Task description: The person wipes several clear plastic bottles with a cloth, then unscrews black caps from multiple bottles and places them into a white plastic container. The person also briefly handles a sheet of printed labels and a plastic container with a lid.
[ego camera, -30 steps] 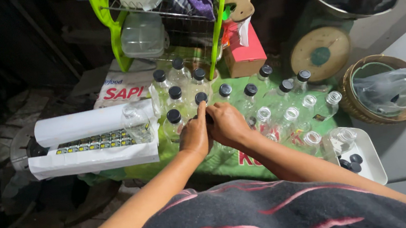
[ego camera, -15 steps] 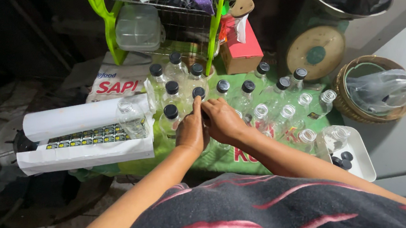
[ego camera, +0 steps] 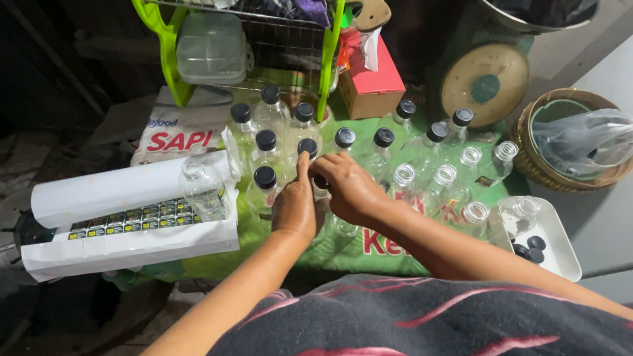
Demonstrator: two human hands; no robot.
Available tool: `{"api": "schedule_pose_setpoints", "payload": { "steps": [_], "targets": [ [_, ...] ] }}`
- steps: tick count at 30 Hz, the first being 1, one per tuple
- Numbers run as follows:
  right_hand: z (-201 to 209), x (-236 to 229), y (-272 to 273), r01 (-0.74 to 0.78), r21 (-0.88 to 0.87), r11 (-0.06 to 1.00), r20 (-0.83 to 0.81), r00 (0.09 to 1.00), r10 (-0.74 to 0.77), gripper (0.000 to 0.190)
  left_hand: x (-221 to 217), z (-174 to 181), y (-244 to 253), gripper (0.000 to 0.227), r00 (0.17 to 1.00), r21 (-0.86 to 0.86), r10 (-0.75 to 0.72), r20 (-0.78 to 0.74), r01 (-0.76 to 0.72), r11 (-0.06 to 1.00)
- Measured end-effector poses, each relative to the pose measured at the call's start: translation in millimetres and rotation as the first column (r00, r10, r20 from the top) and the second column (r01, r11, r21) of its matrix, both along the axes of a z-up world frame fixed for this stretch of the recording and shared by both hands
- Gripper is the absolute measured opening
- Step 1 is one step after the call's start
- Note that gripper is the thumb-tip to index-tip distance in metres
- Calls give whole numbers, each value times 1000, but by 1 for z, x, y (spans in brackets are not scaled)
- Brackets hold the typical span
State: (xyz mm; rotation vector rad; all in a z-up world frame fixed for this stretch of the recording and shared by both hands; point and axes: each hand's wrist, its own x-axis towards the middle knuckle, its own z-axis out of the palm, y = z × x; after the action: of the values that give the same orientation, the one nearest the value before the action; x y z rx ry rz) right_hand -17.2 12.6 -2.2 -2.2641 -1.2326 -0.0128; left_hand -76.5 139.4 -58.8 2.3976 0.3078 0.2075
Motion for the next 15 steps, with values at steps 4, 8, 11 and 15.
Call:
{"api": "schedule_pose_setpoints", "payload": {
  "steps": [4,8,11,15],
  "targets": [
    [3,2,-3,27,33,999,38,999,-28,38,-1,6,0,95,999,36,-18,-40,19,999],
    [5,2,-7,62,45,997,53,997,-65,34,-5,11,0,86,999,71,-50,-20,51,996],
    [10,0,-11,106,16,994,52,993,-107,37,-7,14,-2,75,992,65,-74,98,67,996],
    [18,-4,-20,152,74,986,91,983,-159,39,-5,17,-8,63,943,115,-115,314,82,990]
  ]
}}
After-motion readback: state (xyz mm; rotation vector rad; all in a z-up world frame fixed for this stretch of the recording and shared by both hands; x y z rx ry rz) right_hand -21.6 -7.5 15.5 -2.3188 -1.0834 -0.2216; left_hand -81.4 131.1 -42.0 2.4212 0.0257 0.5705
